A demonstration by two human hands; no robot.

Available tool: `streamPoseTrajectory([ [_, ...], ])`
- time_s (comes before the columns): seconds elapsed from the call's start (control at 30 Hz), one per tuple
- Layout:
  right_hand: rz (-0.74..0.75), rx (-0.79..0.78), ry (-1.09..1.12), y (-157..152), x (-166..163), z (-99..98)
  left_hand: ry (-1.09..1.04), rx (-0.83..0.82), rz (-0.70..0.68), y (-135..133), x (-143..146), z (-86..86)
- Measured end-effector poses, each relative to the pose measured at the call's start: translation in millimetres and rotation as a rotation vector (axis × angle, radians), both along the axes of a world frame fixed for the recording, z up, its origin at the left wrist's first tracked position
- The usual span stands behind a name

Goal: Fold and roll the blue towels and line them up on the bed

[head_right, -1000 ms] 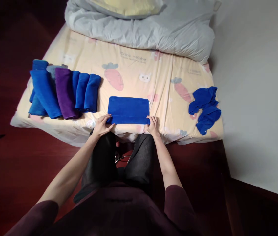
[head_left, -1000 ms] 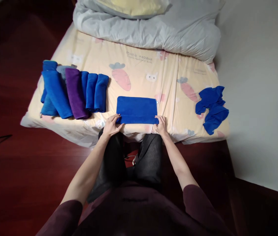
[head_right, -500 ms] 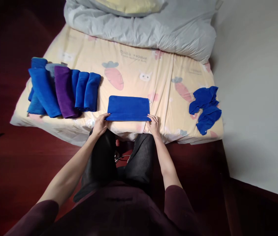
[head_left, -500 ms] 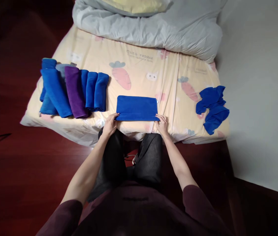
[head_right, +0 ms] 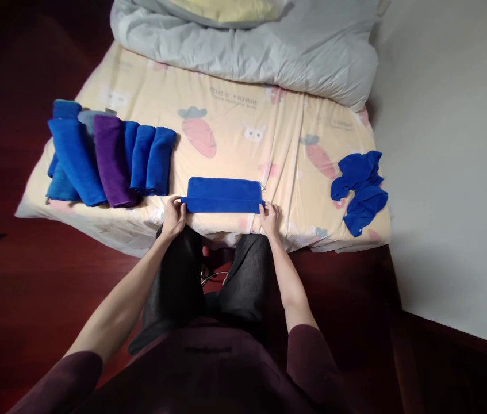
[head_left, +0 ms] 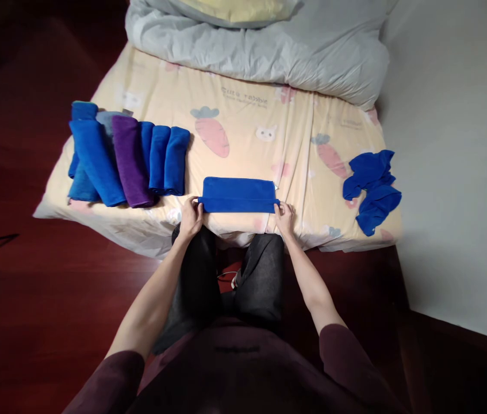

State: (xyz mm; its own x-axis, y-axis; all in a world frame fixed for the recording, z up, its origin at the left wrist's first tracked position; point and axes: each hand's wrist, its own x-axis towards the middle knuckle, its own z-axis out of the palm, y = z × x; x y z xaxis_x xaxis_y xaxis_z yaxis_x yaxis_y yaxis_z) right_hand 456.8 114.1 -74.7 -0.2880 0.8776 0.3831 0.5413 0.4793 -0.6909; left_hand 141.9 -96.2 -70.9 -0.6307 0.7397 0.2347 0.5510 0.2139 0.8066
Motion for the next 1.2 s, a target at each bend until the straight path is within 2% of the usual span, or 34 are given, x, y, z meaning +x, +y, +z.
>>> streamPoseTrajectory([
  [0.17, 0.014, -0.119, 0.127, 0, -2, -4.2, -0.028, -0.022, 0.012, -1, 3, 10.2],
  [0.33, 0.024, -0.204, 0.211, 0, -6, -11.5, 0.062, -0.043, 0.038, -1, 2, 8.4],
  [0.47, -0.003, -0.152, 0.169, -2, -6, -12.7, 0.120, -0.055, 0.015, -2, 1, 6.1],
  [0.6, -0.025, -0.032, 0.106, -2, -4, -12.1, 0.115, -0.069, -0.003, -4, -1, 6.1],
  [0.73, 0.021, 0.051, 0.079, -3, -4, -9.0, 0.105, 0.001, -0.011, -6, 0, 7.5],
  [0.83, 0.060, 0.054, 0.049, -4, -4, -5.9, 0.144, 0.045, -0.068, -6, 1, 9.9],
  [1.03, 0.136, 0.057, -0.039, -6, -4, -0.4, 0.189, -0.017, -0.167, -4, 2, 11.6],
  [1.2, 0.198, 0.074, -0.069, -6, -3, 5.4, 0.185, -0.079, -0.164, -5, 2, 12.4],
])
